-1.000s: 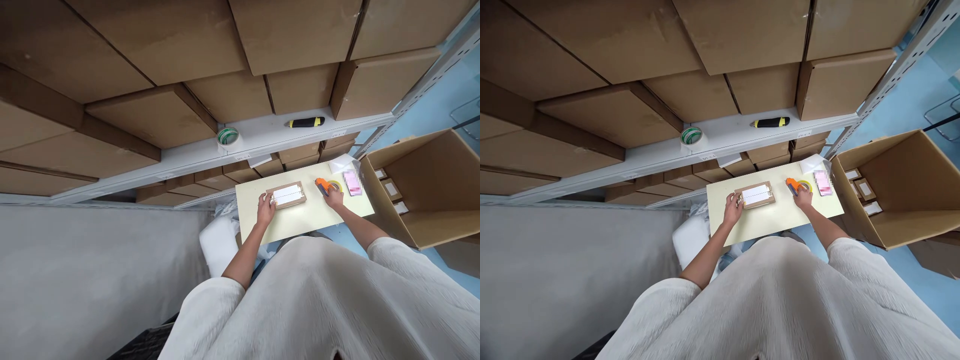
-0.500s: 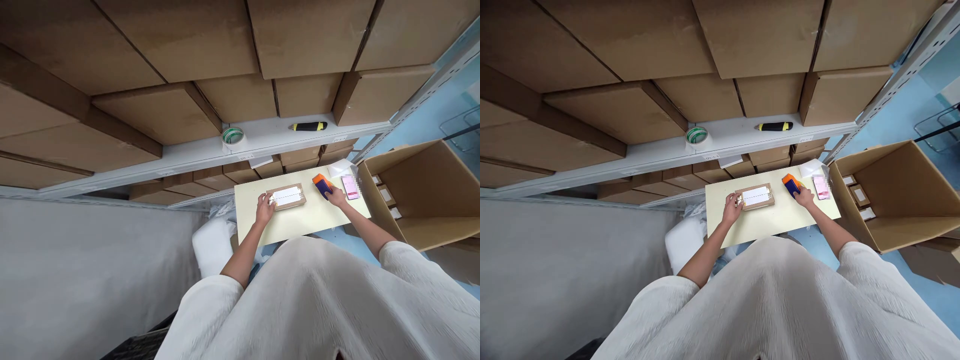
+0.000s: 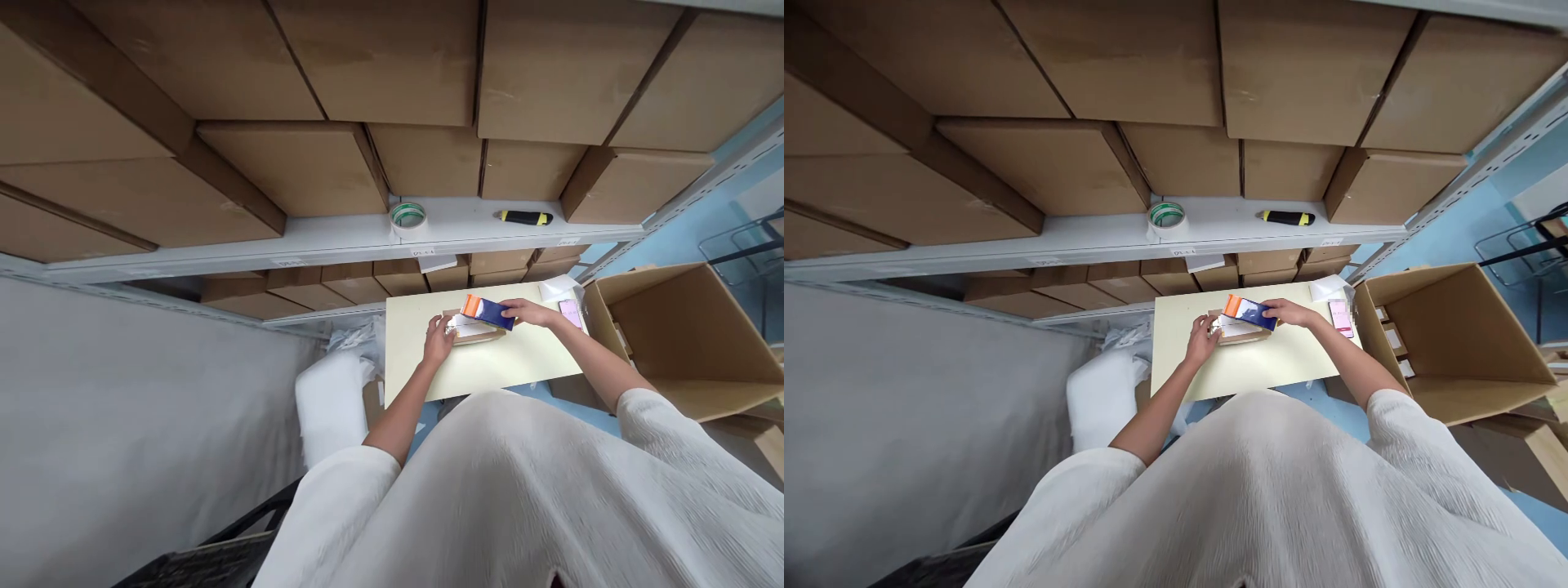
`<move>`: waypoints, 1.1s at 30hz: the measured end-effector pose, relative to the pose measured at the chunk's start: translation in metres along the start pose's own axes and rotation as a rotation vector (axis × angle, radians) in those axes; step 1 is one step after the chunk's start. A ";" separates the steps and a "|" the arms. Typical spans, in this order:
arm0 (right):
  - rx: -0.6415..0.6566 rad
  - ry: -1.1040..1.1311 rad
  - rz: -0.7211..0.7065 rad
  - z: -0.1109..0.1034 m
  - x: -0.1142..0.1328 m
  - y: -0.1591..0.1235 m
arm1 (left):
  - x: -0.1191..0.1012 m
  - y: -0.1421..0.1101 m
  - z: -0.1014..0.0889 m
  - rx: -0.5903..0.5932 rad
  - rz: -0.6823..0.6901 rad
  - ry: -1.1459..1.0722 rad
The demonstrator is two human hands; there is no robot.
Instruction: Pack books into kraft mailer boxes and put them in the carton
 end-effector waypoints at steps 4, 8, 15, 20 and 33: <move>0.069 -0.087 0.007 0.015 0.015 0.029 | -0.002 -0.001 0.001 -0.013 -0.008 -0.015; 0.057 -0.225 -0.040 0.014 0.020 0.038 | -0.003 0.000 0.003 -0.045 -0.003 -0.024; 0.030 -0.470 -0.121 0.017 0.017 0.027 | -0.003 -0.001 0.003 -0.050 -0.010 -0.041; -0.114 -0.695 -0.202 0.008 0.008 0.028 | -0.006 0.001 0.002 -0.037 -0.015 -0.047; -0.137 -0.708 -0.182 0.002 -0.008 0.025 | -0.052 0.013 -0.023 -0.091 -0.065 -0.278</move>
Point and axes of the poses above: each hand's wrist, its own y-axis towards the middle knuckle, its own z-axis out of the palm, x = y × z, the point moved 3 cm from there along y, towards the middle knuckle, and after that the axes turned 2 degrees about x, right-handed, at the moved point
